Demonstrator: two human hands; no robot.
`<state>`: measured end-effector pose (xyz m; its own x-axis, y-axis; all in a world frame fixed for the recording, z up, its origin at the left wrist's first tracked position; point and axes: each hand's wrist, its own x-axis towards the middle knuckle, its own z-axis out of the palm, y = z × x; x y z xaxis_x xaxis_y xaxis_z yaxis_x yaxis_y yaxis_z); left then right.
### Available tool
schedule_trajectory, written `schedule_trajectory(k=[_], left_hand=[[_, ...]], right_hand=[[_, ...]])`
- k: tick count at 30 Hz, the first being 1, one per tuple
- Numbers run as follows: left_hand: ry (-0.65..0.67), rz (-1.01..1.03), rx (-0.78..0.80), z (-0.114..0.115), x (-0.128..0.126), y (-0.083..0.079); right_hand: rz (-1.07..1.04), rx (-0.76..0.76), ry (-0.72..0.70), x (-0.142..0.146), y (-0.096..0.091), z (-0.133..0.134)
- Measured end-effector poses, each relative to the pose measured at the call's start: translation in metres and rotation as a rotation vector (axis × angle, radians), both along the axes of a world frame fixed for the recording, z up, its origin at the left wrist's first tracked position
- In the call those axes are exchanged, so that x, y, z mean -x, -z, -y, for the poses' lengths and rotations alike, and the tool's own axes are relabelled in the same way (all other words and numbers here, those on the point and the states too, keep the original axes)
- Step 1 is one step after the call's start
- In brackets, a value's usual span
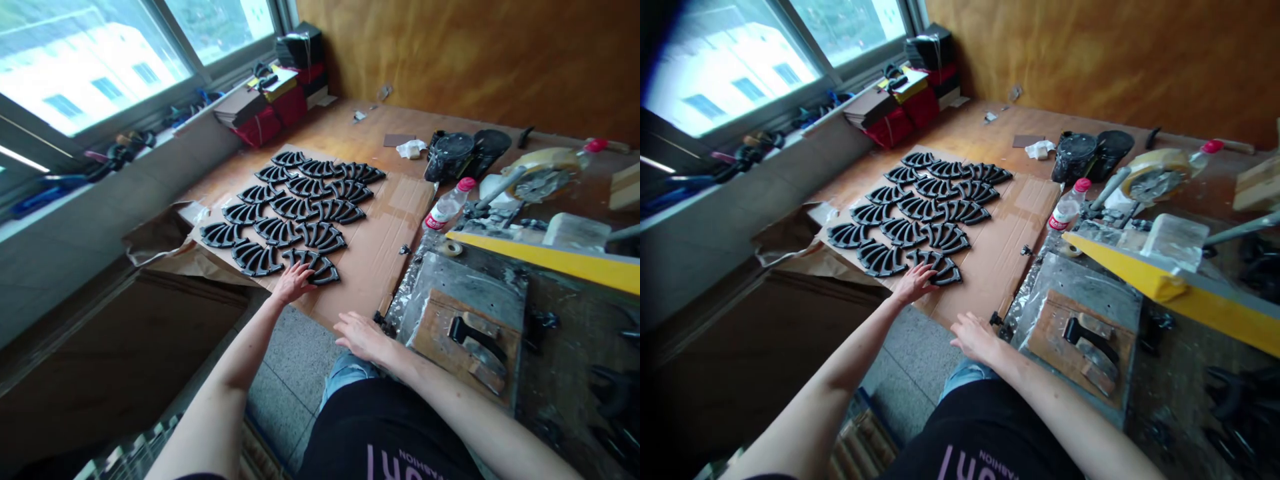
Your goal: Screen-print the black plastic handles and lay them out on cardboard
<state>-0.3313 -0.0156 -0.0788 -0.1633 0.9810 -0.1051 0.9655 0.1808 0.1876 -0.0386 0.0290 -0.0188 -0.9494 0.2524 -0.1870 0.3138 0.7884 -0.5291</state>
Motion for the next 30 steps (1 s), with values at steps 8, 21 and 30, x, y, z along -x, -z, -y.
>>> schedule_trajectory(k=[8, 21, 30], left_hand=[[-0.171, -0.155, -0.048, 0.012, -0.011, 0.008], [-0.101, 0.533, -0.451, -0.089, -0.182, -0.094], [-0.008, 1.411, -0.576, -0.123, -0.324, -0.206]], right_hand=[[-0.250, -0.025, 0.275, -0.091, -0.045, -0.027], [-0.133, -0.302, 0.496, -0.231, 0.006, -0.030], [-0.431, -0.199, 0.911, -0.315, -0.016, -0.048]])
